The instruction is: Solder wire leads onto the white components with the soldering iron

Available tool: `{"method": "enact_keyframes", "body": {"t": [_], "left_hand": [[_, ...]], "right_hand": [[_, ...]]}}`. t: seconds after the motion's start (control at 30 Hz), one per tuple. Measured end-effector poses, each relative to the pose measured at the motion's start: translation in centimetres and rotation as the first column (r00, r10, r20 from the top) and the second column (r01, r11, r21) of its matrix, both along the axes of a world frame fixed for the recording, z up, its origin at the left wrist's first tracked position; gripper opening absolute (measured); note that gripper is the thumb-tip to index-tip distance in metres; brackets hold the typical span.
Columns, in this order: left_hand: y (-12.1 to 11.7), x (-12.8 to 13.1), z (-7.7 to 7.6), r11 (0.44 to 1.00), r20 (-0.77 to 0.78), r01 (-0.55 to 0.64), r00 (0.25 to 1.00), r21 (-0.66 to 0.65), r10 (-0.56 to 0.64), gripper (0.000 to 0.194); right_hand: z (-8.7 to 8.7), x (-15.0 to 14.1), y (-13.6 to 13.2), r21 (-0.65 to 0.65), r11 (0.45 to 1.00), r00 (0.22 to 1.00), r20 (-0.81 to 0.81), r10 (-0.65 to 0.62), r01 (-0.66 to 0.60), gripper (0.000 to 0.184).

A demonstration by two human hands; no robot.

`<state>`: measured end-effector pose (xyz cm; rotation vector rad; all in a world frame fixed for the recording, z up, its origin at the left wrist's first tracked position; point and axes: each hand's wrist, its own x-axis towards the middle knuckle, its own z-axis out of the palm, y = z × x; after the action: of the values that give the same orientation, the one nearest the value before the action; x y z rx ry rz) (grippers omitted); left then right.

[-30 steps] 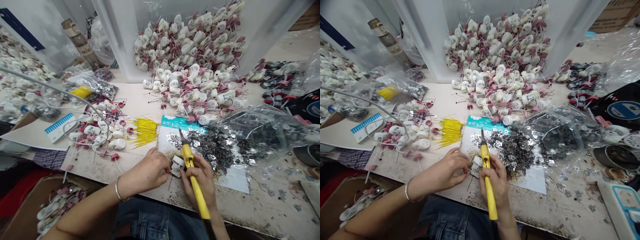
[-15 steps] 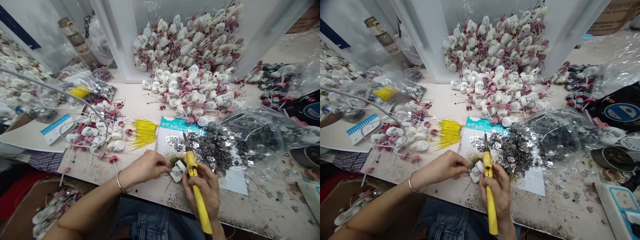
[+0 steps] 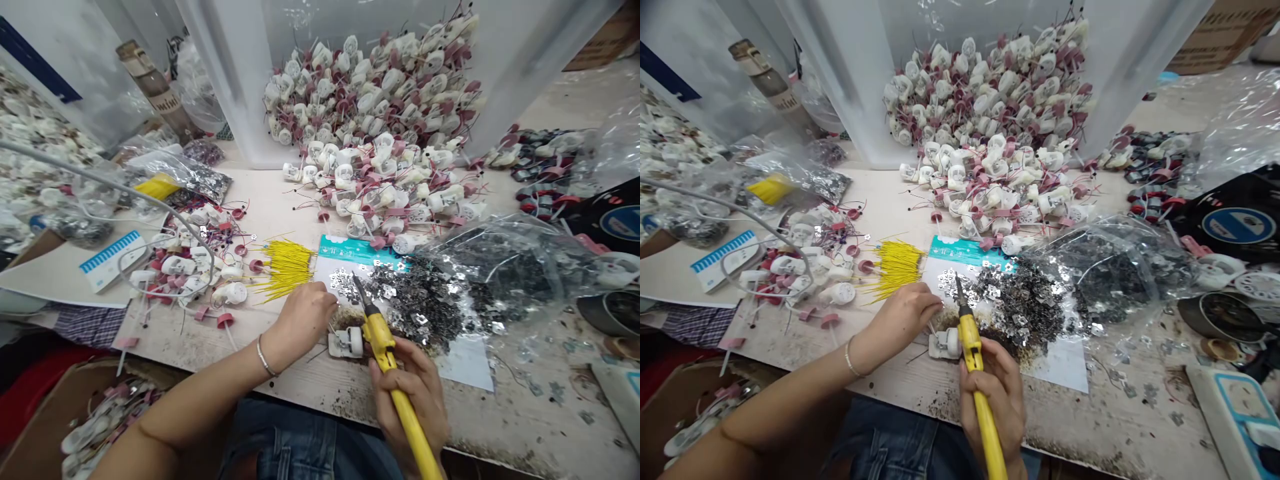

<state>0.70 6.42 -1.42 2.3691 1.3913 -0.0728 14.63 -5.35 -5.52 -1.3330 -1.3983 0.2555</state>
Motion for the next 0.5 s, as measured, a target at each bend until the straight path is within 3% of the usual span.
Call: {"method": "enact_keyframes", "body": {"t": [0.1, 0.23, 0.3, 0.4, 0.5], "left_hand": [[-0.2, -0.6, 0.1, 0.998, 0.022, -0.054, 0.998, -0.028, 0.055, 0.02], [0.4, -0.2, -0.1, 0.991, 0.047, -0.117, 0.992, -0.066, 0.12, 0.011], [0.7, 0.0, -0.1, 0.993, 0.046, -0.082, 0.995, -0.081, 0.086, 0.01], [0.6, 0.0, -0.3, 1.0, 0.026, 0.01, 1.0, 0.022, -0.011, 0.013], [-0.3, -0.5, -0.5, 0.986, -0.031, 0.136, 0.991, 0.094, -0.133, 0.024]], "right_hand": [[0.1, 0.3, 0.1, -0.011, 1.0, 1.0, 0.007, -0.02, 0.021, 0.02], [0.3, 0.0, 0.5, -0.036, 0.998, 0.998, -0.001, 0.058, -0.058, 0.019], [0.3, 0.1, 0.4, -0.046, 0.996, 0.997, -0.01, 0.071, -0.071, 0.019], [-0.1, 0.9, -0.5, -0.034, 0.999, 1.0, -0.005, -0.006, 0.006, 0.015], [-0.7, 2.1, -1.9, -0.005, 1.0, 0.995, 0.104, 0.005, -0.004, 0.03]]}}
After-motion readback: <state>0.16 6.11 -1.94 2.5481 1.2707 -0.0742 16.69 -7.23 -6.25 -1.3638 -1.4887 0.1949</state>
